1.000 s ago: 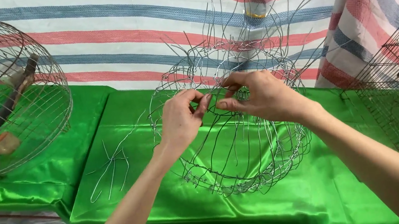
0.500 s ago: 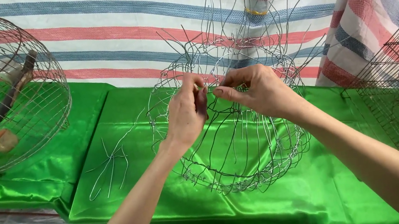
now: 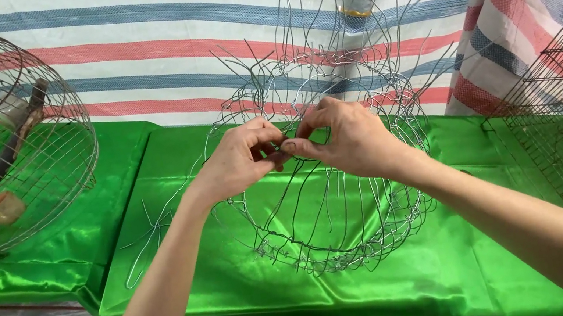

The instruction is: The person is assembling a wire cage by manually twisting thin metal wires to secure the frame and using pliers to assist in the process.

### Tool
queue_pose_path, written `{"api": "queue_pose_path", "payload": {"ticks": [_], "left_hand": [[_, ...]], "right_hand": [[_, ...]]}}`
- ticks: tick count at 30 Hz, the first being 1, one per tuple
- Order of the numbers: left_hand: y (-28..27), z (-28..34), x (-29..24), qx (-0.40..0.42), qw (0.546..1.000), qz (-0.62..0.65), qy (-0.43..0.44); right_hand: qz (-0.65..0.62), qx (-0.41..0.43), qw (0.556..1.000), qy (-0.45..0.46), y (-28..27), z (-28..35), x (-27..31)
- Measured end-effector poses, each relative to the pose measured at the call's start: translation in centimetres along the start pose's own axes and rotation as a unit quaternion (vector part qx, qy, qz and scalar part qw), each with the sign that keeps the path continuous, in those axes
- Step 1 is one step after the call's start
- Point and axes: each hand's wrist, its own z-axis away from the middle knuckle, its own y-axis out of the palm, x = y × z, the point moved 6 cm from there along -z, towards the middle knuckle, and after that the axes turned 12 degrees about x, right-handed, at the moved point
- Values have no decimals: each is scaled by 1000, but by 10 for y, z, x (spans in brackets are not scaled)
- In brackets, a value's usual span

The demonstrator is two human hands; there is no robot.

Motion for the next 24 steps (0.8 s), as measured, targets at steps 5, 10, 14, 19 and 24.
{"api": "queue_pose_path", "payload": {"ticks": [5, 10, 14, 19, 24], "left_hand": [[9, 1, 4, -61, 997, -41, 30], [19, 0, 21, -131, 987, -84, 36], [24, 5, 7, -210, 972, -89, 56], [33, 7, -4, -297, 944, -130, 62], [35, 13, -36, -311, 905, -290, 3]], "right_hand": [[13, -17, 1000, -22, 7, -6, -14], [-52, 6, 997, -53, -5, 2, -1], [-79, 76, 992, -54, -7, 3, 0], [-91, 71, 992, -40, -7, -3, -9], [-130, 78, 987, -51, -9, -7, -8]]}}
